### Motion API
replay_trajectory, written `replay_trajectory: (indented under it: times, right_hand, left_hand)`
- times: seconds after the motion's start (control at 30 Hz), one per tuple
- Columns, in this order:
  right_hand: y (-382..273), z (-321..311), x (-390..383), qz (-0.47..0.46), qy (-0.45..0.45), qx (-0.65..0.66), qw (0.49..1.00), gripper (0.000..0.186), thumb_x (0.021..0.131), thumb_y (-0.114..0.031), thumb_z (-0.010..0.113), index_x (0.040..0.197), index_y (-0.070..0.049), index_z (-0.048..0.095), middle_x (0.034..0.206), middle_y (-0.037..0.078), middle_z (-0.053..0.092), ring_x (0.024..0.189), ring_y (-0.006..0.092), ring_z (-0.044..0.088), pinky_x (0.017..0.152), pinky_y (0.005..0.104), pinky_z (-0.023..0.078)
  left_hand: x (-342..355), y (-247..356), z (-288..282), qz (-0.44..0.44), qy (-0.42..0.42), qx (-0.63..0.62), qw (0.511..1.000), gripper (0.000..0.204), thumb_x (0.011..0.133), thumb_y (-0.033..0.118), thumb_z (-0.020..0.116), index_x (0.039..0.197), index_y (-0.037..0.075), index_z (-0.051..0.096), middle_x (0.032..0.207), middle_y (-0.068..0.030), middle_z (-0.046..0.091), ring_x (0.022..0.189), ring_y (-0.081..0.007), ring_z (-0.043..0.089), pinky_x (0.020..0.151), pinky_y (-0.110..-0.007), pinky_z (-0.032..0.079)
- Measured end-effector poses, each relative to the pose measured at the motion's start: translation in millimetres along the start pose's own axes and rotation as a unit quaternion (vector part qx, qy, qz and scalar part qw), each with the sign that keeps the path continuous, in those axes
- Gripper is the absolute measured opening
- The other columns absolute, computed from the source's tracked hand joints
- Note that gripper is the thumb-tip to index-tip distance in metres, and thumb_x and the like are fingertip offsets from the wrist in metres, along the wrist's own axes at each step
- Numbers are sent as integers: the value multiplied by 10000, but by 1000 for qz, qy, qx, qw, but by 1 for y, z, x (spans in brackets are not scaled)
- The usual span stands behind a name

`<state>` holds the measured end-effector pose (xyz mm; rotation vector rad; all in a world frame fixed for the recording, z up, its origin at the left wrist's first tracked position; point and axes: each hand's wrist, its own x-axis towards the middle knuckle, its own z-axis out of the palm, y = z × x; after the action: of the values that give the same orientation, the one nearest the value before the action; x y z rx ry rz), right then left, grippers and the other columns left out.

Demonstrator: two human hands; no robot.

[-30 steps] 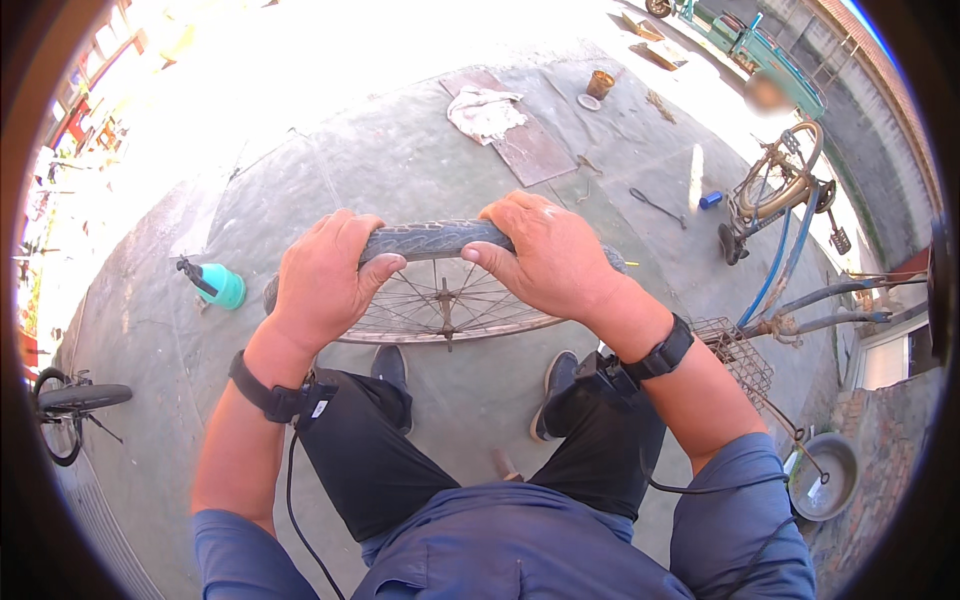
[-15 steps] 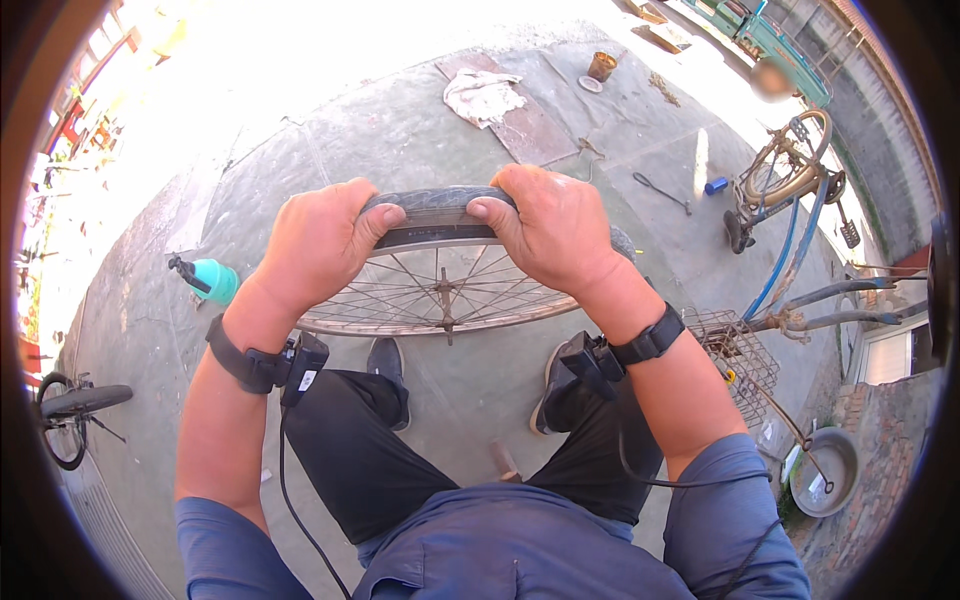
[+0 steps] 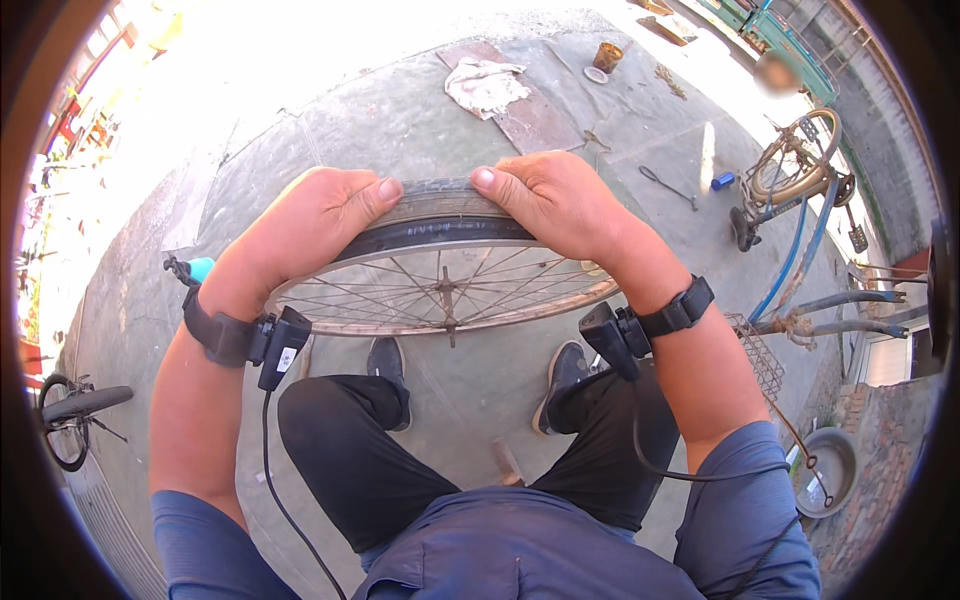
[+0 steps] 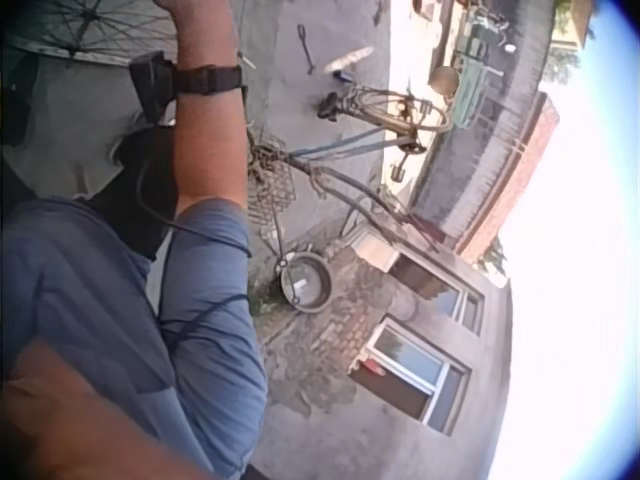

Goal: The person removes a bicycle wheel from the frame and uses a wrench to loosen the axle nuts. They then use a tire lever to pry the tire bead off the rim and remove the tire from the wheel.

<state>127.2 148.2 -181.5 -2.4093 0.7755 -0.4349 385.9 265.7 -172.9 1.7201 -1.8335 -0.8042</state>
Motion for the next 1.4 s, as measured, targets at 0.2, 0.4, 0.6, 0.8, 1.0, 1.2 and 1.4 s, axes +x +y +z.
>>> replay_trajectory:
  times: [0.2,0.4,0.6,0.8,1.0,1.2,1.4]
  right_hand:
    - [4,12,-2,-86,130,-86,984,530,994,-574,604,982,-52,699,782,169,709,802,380,706,697,484,541]
    - [-12,26,0,-70,165,-173,969,501,964,-542,673,860,-52,650,757,160,673,722,377,672,626,470,511]
    - [-7,11,13,-35,94,-137,985,606,996,-602,599,766,-43,639,693,170,635,682,399,642,597,488,482]
    - [1,5,21,-6,59,-120,991,667,1018,-629,546,736,-35,656,666,181,630,671,397,640,605,487,481]
    - [1,2,23,6,19,-79,997,673,1025,-631,541,793,-18,695,668,186,638,655,374,629,623,467,487]
    - [7,-4,27,44,-51,32,997,647,1047,-589,556,925,16,748,689,118,643,676,205,593,676,378,495]
    - [27,-5,37,64,-122,130,982,654,1073,-559,545,963,53,750,734,24,663,736,93,553,693,324,488]
  left_hand:
    - [9,3,-6,-20,-13,-16,1000,553,1088,476,541,880,-21,666,680,-55,566,679,-147,498,673,-355,469]
    - [10,-2,-5,-17,-10,-1,1000,572,1081,492,543,848,-20,647,672,-76,548,671,-163,490,664,-359,467]
    - [5,1,3,33,78,76,994,462,1033,475,636,995,17,683,760,-137,658,687,-309,602,673,-404,491]
    - [6,7,24,194,246,256,915,333,993,360,699,1171,81,667,846,-101,645,803,-330,667,668,-427,529]
    - [17,-3,34,190,273,216,918,228,1024,306,655,1030,77,661,833,-101,636,747,-349,645,625,-439,505]
    - [26,4,23,143,192,167,956,310,1046,311,617,878,51,633,775,-154,642,726,-390,633,632,-480,486]
    - [38,11,17,78,122,105,984,364,1050,317,619,849,14,640,733,-201,632,687,-406,610,639,-474,471]
